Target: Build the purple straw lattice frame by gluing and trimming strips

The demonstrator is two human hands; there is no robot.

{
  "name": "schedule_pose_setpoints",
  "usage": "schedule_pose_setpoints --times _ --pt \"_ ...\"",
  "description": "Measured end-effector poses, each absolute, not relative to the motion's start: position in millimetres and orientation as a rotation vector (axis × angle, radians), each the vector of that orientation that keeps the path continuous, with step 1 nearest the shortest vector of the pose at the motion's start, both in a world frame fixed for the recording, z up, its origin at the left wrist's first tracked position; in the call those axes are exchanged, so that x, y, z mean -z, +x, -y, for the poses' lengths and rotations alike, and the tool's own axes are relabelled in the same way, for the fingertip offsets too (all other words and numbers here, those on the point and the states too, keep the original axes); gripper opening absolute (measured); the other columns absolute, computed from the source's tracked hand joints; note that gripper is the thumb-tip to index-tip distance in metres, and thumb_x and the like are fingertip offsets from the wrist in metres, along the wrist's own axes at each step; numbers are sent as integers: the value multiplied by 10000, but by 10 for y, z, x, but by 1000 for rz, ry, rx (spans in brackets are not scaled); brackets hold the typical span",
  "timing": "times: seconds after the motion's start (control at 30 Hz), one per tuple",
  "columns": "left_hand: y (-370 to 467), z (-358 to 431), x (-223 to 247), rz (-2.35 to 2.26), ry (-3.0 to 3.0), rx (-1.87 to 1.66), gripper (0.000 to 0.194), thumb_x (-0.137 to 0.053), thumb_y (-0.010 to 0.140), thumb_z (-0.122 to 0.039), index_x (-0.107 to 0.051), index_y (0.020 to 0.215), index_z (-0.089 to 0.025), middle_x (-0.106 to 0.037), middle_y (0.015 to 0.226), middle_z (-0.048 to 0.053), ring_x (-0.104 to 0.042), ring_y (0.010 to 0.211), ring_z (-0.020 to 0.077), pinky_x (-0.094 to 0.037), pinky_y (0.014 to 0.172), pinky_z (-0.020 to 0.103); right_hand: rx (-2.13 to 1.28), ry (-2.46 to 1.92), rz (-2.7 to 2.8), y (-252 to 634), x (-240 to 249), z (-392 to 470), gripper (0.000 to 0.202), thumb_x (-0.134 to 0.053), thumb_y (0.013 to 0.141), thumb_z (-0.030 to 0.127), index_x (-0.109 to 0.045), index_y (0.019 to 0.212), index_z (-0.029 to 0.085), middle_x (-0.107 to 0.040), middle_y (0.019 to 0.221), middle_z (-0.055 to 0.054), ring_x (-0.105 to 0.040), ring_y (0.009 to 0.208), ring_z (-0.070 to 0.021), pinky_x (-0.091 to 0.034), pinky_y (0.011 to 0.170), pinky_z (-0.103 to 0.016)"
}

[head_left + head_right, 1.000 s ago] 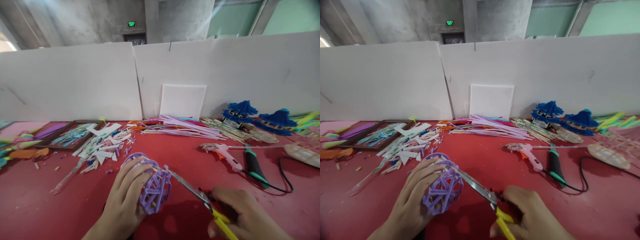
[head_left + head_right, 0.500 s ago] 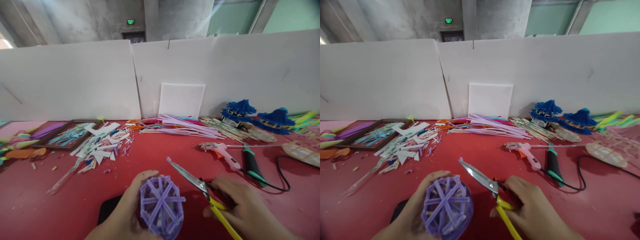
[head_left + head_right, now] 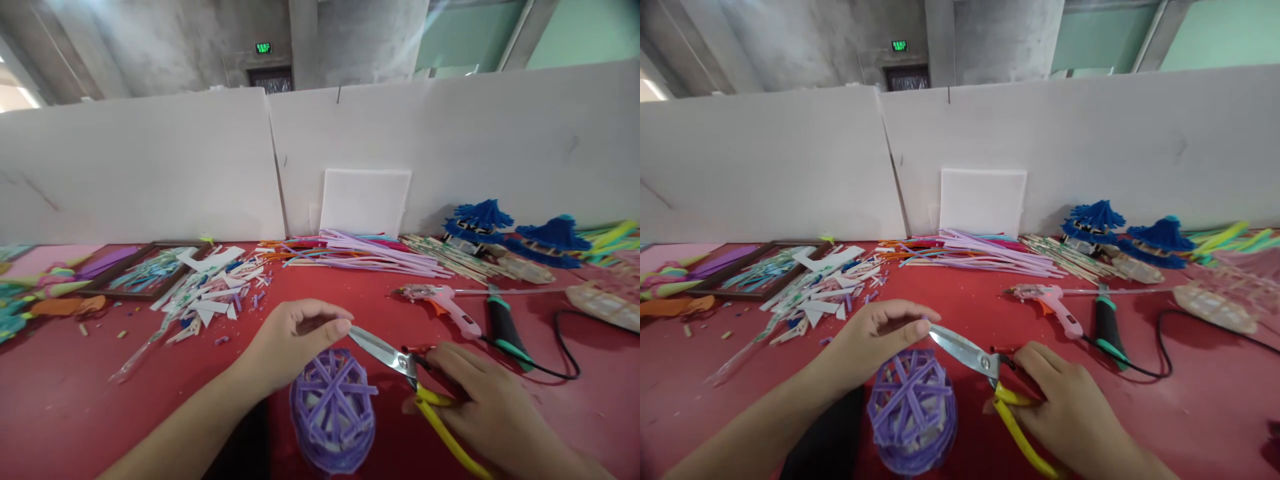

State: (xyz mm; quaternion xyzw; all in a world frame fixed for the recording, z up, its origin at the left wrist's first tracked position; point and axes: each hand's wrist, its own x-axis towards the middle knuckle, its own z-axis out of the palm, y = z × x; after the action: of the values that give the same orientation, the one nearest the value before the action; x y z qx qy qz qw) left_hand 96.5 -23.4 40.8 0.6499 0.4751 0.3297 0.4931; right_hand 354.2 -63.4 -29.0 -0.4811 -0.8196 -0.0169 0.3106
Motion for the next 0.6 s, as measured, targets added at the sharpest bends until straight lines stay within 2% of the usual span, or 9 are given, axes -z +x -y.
schedule_pose_setpoints --times 0.07,0.17,0.3,0.37,0.43,0.5,0.6 --pt "1011 223 -465 -1162 1604 -781 262 -674 769 -428 -765 845 -194 -785 859 50 -719 825 189 -556 763 293 57 -1259 2153 3549 294 639 319 -561 904 524 -590 789 229 -686 670 -18 -684 527 -183 -495 451 -258" --pt "1011 202 -501 -1232 1647 -793 244 -664 748 -421 -762 783 -201 -778 800 38 -710 772 178 -544 711 272 72 -1256 2154 3563 298 640 326 -564 902 530 -585 781 228 -673 656 -13 -673 507 -183 -486 439 -264" --pt "767 54 -499 -1464 1696 -899 368 -570 773 -531 -733 804 -202 -749 757 41 -688 724 190 -519 668 289 33 -1296 2166 3588 315 629 358 -634 848 566 -585 759 223 -666 654 -12 -658 507 -180 -480 446 -263" --pt "527 -58 -479 -1646 1725 -953 386 -594 753 -568 -685 676 -200 -704 660 40 -682 736 238 -504 713 341 -4 -1328 2152 3597 324 625 388 -663 814 596 -592 758 219 -674 677 -19 -663 535 -183 -491 471 -265" --pt "273 -142 -442 -1812 1752 -976 406 -722 642 -560 -584 499 -205 -657 576 64 -674 897 353 -479 809 422 -42 -1353 2130 3599 327 622 406 -654 811 613 -590 741 219 -671 674 -19 -655 539 -181 -491 484 -268" --pt "87 -164 -385 -1890 1782 -1017 396 -735 629 -587 -617 567 -214 -718 731 113 -591 1115 429 -420 930 507 -73 -1371 2102 3596 319 619 411 -631 823 614 -581 718 220 -657 649 -15 -635 522 -174 -473 478 -266" --pt "40 -64 -249 -1801 1854 -1019 543 -538 776 -713 -722 836 -205 -734 1058 172 -513 1262 412 -360 1039 551 -136 -1404 2085 3586 280 617 396 -635 820 586 -562 688 220 -632 616 -8 -592 497 -162 -440 465 -258"
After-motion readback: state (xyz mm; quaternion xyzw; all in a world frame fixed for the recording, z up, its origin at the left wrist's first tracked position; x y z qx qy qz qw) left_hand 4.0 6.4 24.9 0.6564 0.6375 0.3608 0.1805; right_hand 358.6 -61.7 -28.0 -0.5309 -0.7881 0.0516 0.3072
